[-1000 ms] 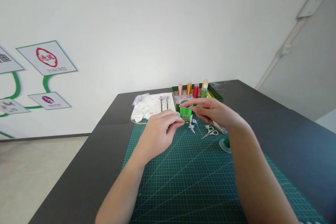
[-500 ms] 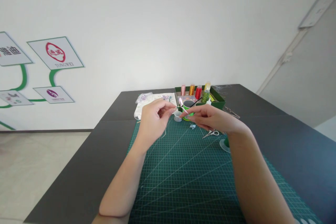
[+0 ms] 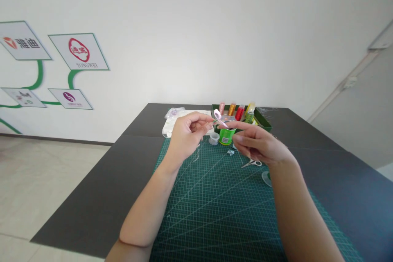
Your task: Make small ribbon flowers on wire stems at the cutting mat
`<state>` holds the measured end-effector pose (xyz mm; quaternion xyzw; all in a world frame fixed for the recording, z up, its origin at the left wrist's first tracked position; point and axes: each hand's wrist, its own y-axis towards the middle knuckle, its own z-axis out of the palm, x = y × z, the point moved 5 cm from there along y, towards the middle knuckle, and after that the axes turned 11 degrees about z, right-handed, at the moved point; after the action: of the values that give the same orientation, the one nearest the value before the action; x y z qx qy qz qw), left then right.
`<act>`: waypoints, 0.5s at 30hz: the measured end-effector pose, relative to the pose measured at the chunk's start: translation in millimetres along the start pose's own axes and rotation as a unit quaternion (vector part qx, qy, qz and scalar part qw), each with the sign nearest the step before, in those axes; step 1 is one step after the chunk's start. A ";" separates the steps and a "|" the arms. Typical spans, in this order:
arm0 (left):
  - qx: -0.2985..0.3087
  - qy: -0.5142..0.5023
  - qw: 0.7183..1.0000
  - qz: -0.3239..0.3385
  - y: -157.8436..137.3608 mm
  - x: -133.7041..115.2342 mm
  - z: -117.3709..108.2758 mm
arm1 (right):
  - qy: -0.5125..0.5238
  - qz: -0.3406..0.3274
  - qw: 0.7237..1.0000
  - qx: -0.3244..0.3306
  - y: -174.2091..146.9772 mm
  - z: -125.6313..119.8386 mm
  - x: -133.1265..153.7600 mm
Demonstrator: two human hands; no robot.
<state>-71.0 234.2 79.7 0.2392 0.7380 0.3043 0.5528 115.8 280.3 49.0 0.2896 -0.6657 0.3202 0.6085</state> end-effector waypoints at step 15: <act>-0.026 -0.031 0.997 -0.060 -1.9 -8.7 2.8 | -0.094 0.001 0.991 -0.092 -8.3 35.3 17.6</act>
<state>-66.0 227.4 83.6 0.1898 0.7250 0.2823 0.5988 98.5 247.6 65.3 0.2609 -0.7469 0.2298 0.5668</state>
